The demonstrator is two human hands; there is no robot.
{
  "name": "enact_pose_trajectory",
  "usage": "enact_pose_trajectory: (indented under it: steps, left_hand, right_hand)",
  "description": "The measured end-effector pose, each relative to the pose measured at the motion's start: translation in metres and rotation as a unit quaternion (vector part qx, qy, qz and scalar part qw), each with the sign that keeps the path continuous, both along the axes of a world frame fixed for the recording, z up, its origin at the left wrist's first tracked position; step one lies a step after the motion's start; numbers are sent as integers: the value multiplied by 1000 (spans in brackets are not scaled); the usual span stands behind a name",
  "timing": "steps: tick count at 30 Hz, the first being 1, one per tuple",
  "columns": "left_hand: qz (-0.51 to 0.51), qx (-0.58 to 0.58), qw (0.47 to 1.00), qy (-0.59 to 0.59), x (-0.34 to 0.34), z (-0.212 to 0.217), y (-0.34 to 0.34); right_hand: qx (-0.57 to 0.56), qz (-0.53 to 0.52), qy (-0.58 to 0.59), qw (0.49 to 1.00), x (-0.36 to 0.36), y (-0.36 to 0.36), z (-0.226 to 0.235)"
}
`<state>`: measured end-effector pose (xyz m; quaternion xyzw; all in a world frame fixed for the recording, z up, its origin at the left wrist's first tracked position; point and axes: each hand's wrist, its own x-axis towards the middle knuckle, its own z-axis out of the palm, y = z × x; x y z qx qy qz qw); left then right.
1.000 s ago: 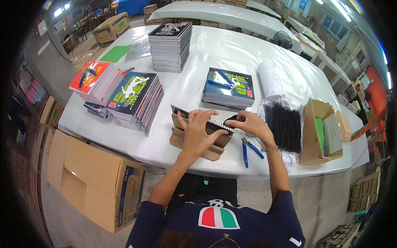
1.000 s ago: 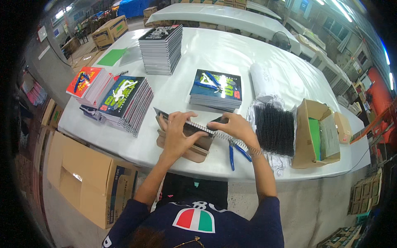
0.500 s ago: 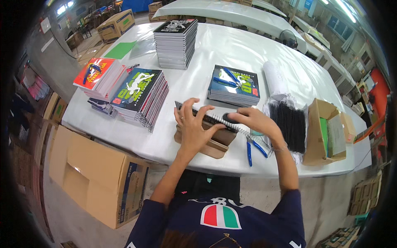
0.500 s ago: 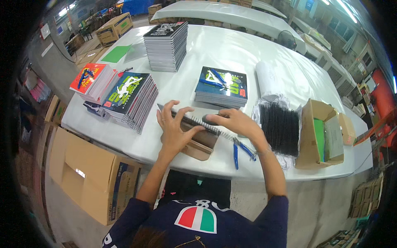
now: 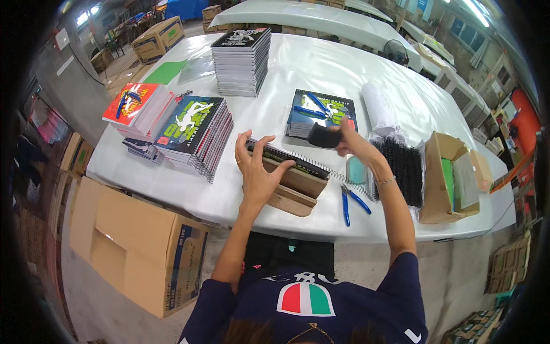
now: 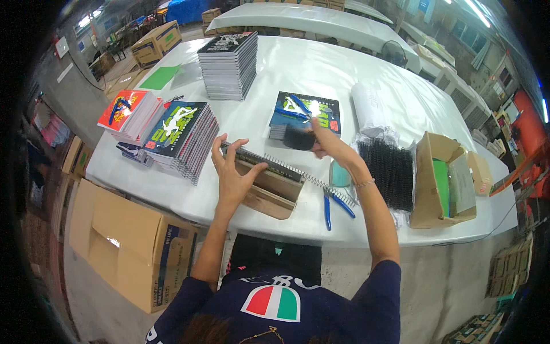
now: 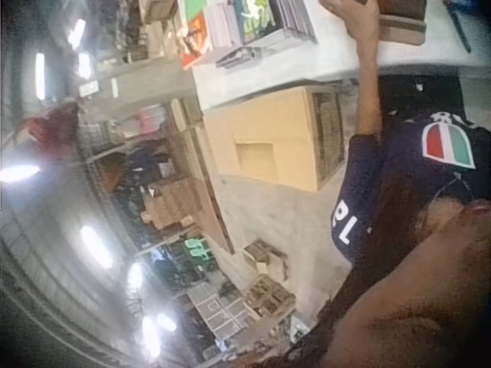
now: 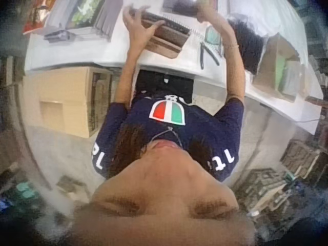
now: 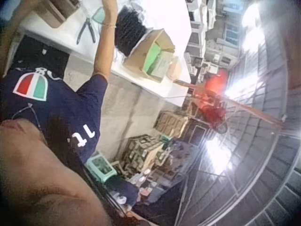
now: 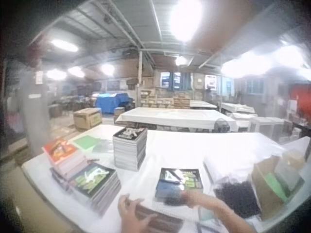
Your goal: The person places a notebook into a wooden jig, manually threads a wire coil through the pre-punched holes, and uses a blue tool to crimp the ends of the wire before setting the notebook onto a stack.
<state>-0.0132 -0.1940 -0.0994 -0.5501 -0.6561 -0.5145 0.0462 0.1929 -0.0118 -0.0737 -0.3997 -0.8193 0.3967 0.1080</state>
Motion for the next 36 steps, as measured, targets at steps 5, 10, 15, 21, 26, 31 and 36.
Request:
enact_pose_trajectory:
  steps: [5,10,15,21,26,31,36]
  left_hand:
    - [-32,0,998,-54,0,2,-2]
    - [-55,9,997,-57,0,0,4]
    - [-45,-3,997,-61,-8,1,-3]
    - [-55,9,996,-63,-4,1,1]
    - [-48,-1,997,-67,-10,-2,-4]
    - [-54,-2,997,-57,-7,1,-1]
    - [-56,-3,996,-65,-11,-3,-1]
  right_hand:
    - [228,25,-203,952,-24,-38,6]
    - [-69,-77,70,992,1,-3,5]
    - [-68,71,97,990,-19,-63,53]
    - [-25,-18,127,991,-4,-44,67]
    - [-280,-45,307,908,-14,-80,55]
    - [-5,-5,86,996,-6,-41,55]
    - [53,140,-12,989,-19,-55,44]
